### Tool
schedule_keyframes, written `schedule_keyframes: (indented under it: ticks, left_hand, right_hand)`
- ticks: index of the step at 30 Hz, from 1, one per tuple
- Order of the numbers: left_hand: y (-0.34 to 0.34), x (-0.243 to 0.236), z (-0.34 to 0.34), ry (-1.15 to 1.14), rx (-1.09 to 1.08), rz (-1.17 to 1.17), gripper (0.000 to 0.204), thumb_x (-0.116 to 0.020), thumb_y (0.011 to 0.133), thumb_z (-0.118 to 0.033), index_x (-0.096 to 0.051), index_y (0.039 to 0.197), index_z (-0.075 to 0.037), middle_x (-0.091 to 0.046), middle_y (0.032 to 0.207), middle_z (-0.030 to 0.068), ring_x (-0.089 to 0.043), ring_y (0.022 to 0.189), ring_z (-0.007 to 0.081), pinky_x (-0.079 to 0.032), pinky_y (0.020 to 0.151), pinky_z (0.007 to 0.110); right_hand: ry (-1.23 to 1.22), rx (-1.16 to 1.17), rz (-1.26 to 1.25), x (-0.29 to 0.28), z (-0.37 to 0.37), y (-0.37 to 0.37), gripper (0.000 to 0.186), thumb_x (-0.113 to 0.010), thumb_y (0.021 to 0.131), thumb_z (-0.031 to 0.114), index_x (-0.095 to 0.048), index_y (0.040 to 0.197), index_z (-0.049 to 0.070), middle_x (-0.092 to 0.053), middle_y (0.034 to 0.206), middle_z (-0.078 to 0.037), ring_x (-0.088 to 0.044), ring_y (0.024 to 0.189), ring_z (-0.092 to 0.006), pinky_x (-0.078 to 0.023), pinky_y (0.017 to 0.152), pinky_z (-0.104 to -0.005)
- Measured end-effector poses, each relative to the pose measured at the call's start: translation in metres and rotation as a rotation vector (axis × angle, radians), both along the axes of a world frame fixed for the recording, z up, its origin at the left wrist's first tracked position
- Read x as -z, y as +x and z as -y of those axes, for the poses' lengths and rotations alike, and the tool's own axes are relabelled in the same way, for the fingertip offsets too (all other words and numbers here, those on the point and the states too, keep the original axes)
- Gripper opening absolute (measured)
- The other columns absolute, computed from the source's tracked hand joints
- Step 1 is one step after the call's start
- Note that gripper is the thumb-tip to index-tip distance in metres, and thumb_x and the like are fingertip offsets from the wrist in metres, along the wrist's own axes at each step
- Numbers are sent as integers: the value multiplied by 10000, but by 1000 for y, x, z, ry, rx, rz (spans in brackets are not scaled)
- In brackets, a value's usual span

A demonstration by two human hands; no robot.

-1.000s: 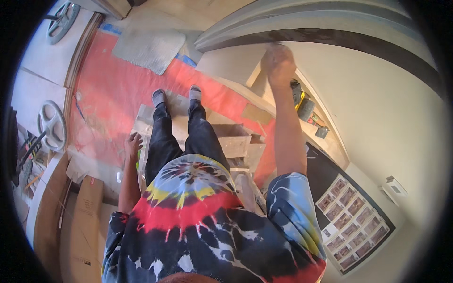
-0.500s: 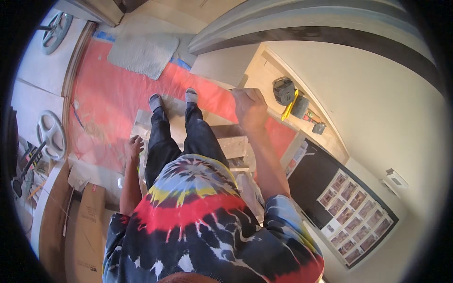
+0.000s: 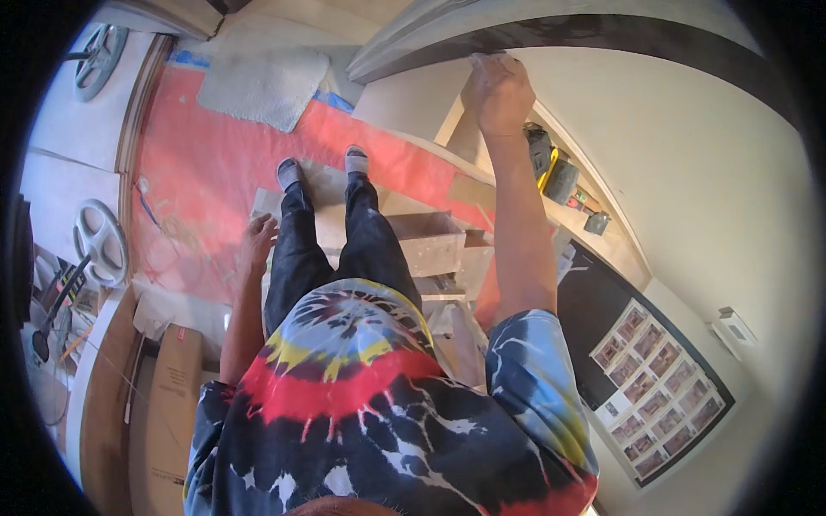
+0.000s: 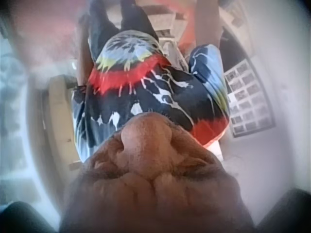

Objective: The person uses a sanding block to smooth the edges of a wooden cabinet frame. They then apply wood glue to a small wooden strip and press it into a groove on the cabinet edge. The person repeats the gluing and insertion process for multiple sections of the cabinet.

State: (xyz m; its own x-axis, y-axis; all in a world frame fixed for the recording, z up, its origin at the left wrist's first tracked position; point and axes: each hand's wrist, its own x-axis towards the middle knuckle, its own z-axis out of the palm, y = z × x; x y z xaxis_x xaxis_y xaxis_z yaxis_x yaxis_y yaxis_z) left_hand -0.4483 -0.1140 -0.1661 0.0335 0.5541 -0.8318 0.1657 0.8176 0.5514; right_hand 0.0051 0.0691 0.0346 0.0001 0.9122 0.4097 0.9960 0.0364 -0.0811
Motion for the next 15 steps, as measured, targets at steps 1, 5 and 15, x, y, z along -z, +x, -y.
schedule_keyframes:
  ticks: [1, 5, 15]
  left_hand:
    - [10, -10, -9, 25, 29, 0, 434, -597, 932, -258, -574, 1233, 53, -643, 981, 68, -592, 822, 125, -470, 699, 260]
    - [39, -28, -28, 113, 16, 101, 384, -598, 932, -228, -609, 1181, 64, -654, 923, 71, -586, 779, 112, -467, 700, 260]
    - [214, -139, -147, 836, 344, 222, 397, -535, 961, -251, -572, 1240, 28, -630, 1147, 253, -619, 1068, 324, -469, 926, 350]
  right_hand:
    - [3, 11, 1, 3, 2, 0, 113, -691, 755, 92, -714, 855, 141, -640, 800, -56, -612, 765, -280, -509, 643, -389]
    - [-134, 0, 21, -2, 38, -19, 58, -664, 805, 64, -702, 846, 78, -655, 812, -93, -622, 758, -291, -516, 664, -378]
    - [-148, 496, -842, -27, 209, -93, 56, -691, 855, 62, -693, 892, 20, -622, 738, -70, -571, 660, -133, -459, 604, -276]
